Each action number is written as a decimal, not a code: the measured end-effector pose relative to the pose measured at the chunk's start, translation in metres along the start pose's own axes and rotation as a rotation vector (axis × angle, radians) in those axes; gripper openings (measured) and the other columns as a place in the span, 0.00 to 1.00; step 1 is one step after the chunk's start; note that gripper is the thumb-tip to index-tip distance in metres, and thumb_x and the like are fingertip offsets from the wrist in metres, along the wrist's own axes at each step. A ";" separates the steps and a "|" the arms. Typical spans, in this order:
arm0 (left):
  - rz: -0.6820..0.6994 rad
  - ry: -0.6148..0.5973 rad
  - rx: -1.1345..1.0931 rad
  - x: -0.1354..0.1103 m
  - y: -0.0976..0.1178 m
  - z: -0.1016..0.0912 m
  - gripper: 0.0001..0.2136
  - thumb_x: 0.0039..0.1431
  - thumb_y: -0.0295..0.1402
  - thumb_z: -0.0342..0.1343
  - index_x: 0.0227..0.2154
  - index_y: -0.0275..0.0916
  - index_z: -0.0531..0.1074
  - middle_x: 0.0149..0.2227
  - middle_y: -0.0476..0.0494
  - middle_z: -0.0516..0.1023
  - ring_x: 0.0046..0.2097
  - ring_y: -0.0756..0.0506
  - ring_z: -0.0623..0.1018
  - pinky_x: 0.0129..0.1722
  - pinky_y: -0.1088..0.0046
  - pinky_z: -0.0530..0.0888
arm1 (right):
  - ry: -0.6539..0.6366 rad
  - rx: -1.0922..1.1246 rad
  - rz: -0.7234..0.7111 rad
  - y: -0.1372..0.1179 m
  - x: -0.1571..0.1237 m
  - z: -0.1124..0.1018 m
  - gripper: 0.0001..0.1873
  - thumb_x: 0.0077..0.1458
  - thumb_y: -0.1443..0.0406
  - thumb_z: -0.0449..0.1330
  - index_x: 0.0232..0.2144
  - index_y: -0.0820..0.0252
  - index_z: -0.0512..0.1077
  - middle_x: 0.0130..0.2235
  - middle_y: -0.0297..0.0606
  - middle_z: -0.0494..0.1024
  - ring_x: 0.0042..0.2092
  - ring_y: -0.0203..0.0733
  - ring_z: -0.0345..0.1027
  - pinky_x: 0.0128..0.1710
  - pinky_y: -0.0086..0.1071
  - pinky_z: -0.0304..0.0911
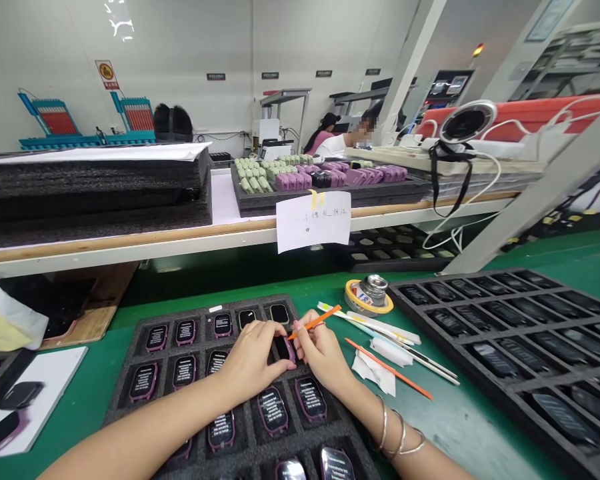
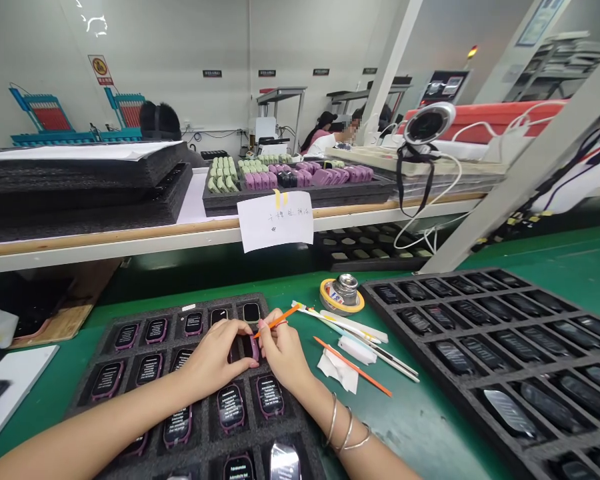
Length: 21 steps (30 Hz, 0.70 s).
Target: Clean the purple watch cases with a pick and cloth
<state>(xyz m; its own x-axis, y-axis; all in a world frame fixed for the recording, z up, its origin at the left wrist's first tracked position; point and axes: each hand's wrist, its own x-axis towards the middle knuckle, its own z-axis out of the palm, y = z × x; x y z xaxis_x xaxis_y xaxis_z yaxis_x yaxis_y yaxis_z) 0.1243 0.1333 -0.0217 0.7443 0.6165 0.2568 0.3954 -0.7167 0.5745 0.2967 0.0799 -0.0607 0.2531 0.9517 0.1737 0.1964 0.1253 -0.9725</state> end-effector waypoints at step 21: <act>0.082 -0.147 0.267 -0.075 0.033 -0.023 0.14 0.59 0.43 0.63 0.42 0.40 0.75 0.44 0.38 0.74 0.44 0.36 0.73 0.44 0.54 0.73 | -0.005 -0.068 -0.045 -0.021 -0.005 0.000 0.16 0.67 0.54 0.57 0.37 0.61 0.70 0.28 0.28 0.72 0.24 0.30 0.65 0.25 0.27 0.65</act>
<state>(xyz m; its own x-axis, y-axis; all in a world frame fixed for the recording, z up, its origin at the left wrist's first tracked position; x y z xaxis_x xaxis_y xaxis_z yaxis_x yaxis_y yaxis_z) 0.0693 0.0704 -0.0043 0.8419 0.5131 0.1673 0.4435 -0.8344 0.3272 0.2917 0.0723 -0.0412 0.2375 0.9470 0.2162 0.2712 0.1491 -0.9509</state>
